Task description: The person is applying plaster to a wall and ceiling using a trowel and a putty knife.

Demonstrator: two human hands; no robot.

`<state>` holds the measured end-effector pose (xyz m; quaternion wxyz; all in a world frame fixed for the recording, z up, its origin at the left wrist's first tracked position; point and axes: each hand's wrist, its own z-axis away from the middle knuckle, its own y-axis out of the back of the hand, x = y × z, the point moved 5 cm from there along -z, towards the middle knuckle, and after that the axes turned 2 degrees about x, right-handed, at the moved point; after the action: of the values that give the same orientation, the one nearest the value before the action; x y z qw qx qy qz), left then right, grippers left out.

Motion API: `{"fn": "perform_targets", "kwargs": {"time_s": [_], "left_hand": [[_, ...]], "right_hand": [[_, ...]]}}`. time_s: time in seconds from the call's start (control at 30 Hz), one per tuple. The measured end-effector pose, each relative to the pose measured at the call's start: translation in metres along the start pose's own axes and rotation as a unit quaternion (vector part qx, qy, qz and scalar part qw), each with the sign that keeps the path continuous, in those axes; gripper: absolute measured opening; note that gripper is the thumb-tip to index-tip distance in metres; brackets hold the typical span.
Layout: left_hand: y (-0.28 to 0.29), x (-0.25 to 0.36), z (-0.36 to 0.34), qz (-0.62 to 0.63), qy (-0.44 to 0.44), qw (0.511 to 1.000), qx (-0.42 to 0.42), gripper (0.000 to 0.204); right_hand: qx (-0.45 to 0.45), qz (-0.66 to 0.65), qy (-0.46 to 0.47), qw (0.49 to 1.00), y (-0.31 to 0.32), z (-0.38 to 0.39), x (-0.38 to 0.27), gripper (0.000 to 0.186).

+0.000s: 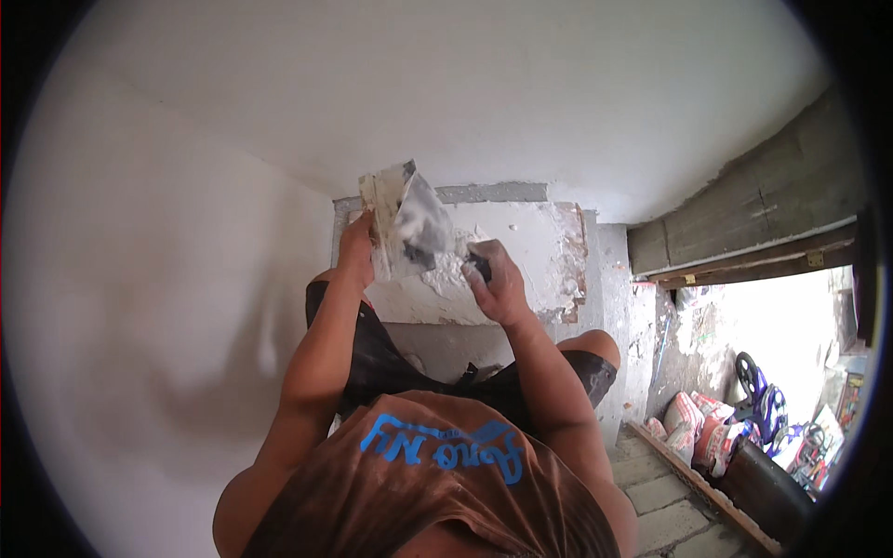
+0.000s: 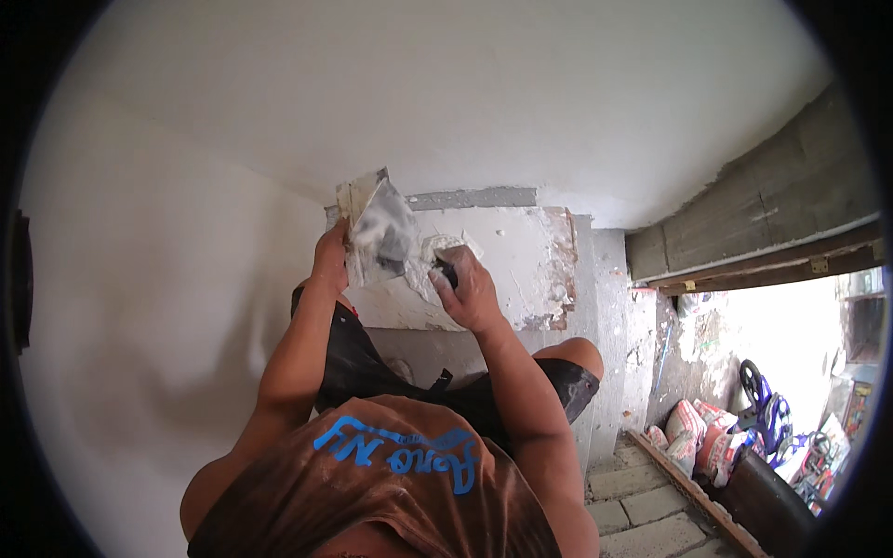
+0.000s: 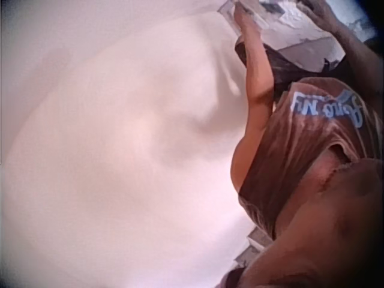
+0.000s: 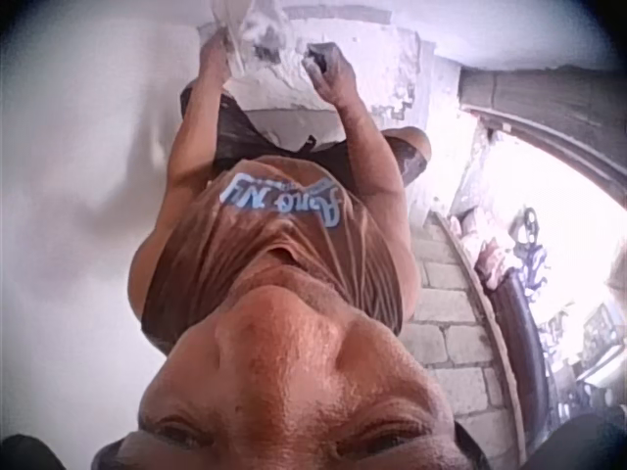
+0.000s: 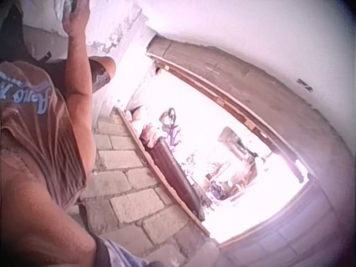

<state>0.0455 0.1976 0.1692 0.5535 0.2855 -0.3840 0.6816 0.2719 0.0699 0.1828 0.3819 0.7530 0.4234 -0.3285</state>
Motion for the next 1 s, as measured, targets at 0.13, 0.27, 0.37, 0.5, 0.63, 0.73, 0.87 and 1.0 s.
{"fn": "perform_targets", "kwargs": {"time_s": [0.13,0.27,0.37,0.5,0.63,0.73,0.87,1.0], "left_hand": [[0.025,0.003,-0.012,-0.028,-0.014,0.999,-0.021,0.042],[0.043,0.006,-0.012,-0.032,-0.004,0.997,-0.064,0.042],[0.044,0.015,0.001,-0.071,-0.026,0.995,-0.058,0.038],[0.044,0.022,0.016,-0.067,-0.091,0.99,-0.083,0.032],[0.031,0.029,0.038,-0.03,-0.099,0.992,-0.074,0.029],[0.023,0.038,0.049,-0.001,-0.162,0.983,-0.089,0.027],[0.034,0.032,0.036,0.007,-0.177,0.98,-0.094,0.027],[0.042,0.006,0.021,0.033,-0.128,0.989,-0.066,0.034]], "right_hand": [[-0.005,0.02,0.056,0.998,-0.011,0.001,-0.005,0.034],[-0.022,0.033,0.062,0.997,-0.023,-0.002,0.005,0.033],[-0.02,0.037,0.038,0.998,-0.026,-0.001,0.011,0.031],[0.016,0.039,0.015,0.999,-0.023,-0.001,0.023,0.03],[0.054,0.055,-0.022,0.997,-0.01,-0.002,0.051,0.031],[0.07,-0.019,-0.122,0.99,-0.006,0.009,0.078,0.025],[0.082,-0.406,-0.308,0.857,-0.002,0.003,0.074,0.02],[0.038,-0.627,-0.292,0.721,0.009,-0.011,0.028,0.03]]}}
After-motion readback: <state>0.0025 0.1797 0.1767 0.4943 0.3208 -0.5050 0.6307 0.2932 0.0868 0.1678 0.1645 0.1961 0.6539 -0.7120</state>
